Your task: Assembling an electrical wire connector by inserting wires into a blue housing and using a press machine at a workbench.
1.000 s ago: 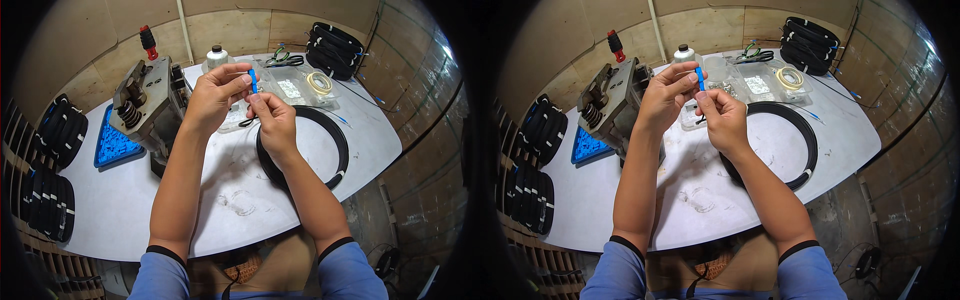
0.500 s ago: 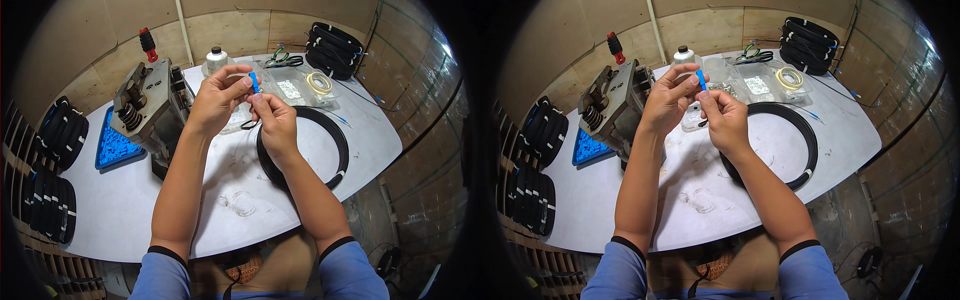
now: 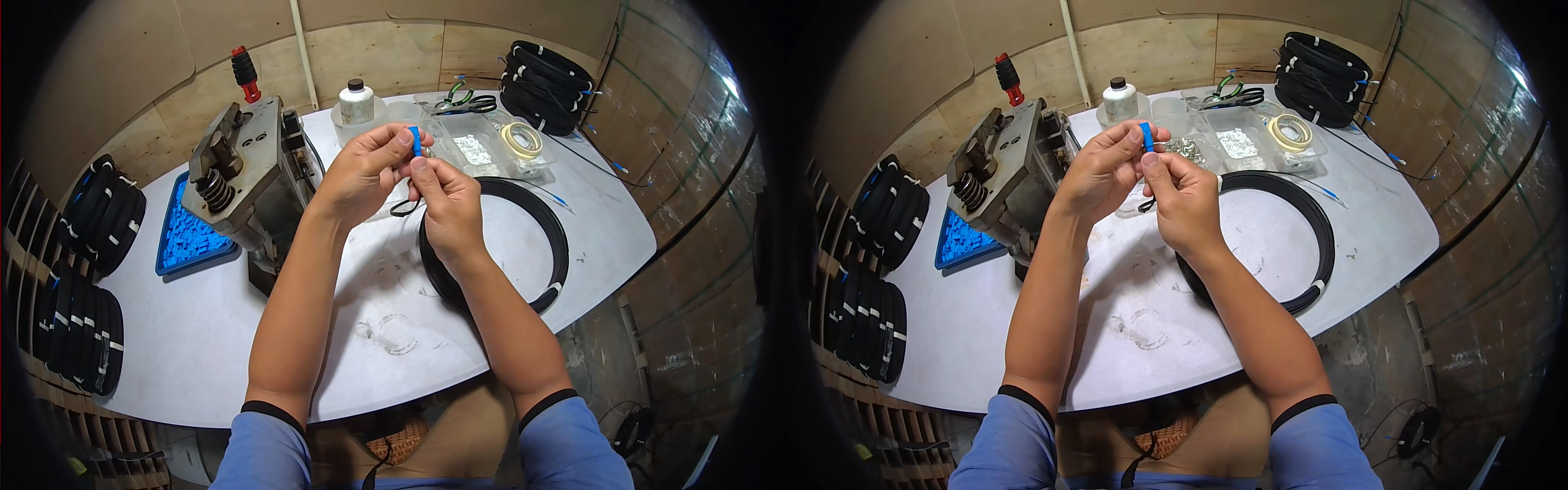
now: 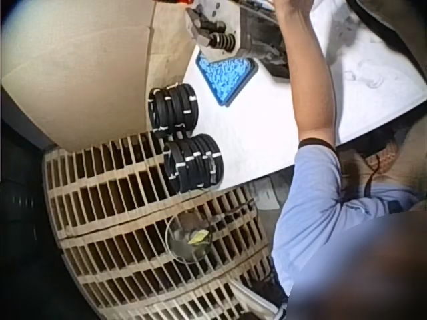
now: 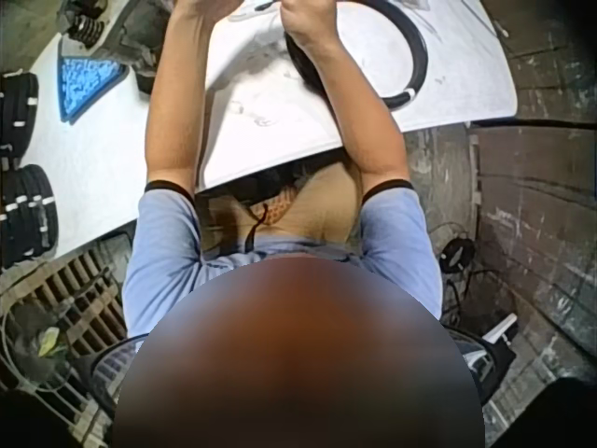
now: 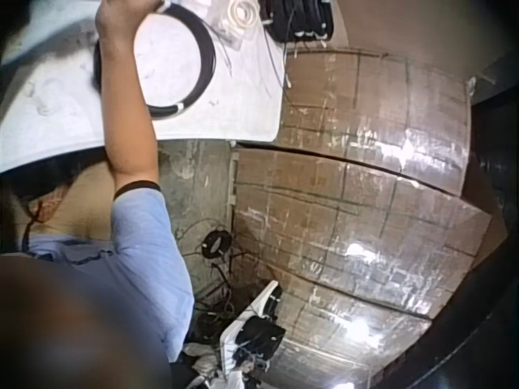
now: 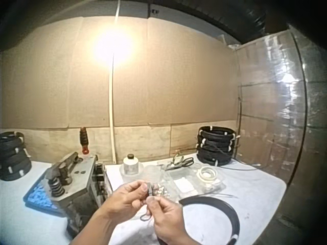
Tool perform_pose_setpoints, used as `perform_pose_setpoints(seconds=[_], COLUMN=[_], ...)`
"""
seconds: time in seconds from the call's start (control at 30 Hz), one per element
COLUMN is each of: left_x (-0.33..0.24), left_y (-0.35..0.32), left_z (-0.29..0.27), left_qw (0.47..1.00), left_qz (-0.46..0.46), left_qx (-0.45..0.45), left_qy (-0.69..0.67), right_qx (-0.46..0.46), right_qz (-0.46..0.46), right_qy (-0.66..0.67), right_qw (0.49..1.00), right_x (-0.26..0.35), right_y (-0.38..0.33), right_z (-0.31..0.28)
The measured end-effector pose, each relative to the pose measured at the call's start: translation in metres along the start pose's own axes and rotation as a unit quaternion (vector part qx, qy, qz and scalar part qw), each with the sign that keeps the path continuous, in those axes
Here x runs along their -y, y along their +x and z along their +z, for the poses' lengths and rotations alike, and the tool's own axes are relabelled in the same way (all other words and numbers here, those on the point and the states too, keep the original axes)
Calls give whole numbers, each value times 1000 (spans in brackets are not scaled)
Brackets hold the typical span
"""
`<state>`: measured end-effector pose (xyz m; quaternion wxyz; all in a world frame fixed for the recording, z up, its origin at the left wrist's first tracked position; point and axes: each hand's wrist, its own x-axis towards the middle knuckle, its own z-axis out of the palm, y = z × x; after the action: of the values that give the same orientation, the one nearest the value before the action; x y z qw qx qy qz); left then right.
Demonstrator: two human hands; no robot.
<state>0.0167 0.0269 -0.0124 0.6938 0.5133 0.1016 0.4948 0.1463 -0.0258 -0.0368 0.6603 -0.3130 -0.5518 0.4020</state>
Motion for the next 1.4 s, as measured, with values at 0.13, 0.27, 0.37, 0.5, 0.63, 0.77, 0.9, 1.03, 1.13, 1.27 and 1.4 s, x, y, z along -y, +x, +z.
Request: perform_pose_setpoints(seconds=[0.13,0.27,0.37,0.5,0.63,0.77,0.9,1.03,1.13,1.27,1.4], left_x=[2,5,8,9,9,12,2,-3,-3,-4,-7], left_y=[0,0,-1,-1,-1,0,2,1,0,-2,-2], left_z=[-3,-4,-2,-1,0,-4,-6,-6,-6,-6,-5], left_qw=[998,997,996,996,996,998,998,999,999,1000,1000], left_qz=[-48,-65,-64,-70,-74,-62,-36,-12,-42,-28,-19], left_qx=[38,50,53,54,45,26,17,-14,1,11,22], left_qy=[-10,4,-10,-14,-11,-17,-43,-33,-23,3,6], right_qx=[-5,-8,-14,-9,-16,-28,-6,-9,-21,-26,-25], right_qz=[-18,-34,-26,-13,-21,7,-25,-40,-48,-59,-60], right_qy=[-1,6,9,-6,0,54,25,-33,-38,-48,-54], right_qw=[1000,999,1000,1000,1000,998,999,999,998,997,996], right_x=[-4,-7,-5,-4,-6,-11,-9,-8,-11,-9,-11], right_y=[0,0,0,1,1,1,0,-1,0,0,-1], right_z=[0,0,0,-3,-3,0,1,2,0,1,1])
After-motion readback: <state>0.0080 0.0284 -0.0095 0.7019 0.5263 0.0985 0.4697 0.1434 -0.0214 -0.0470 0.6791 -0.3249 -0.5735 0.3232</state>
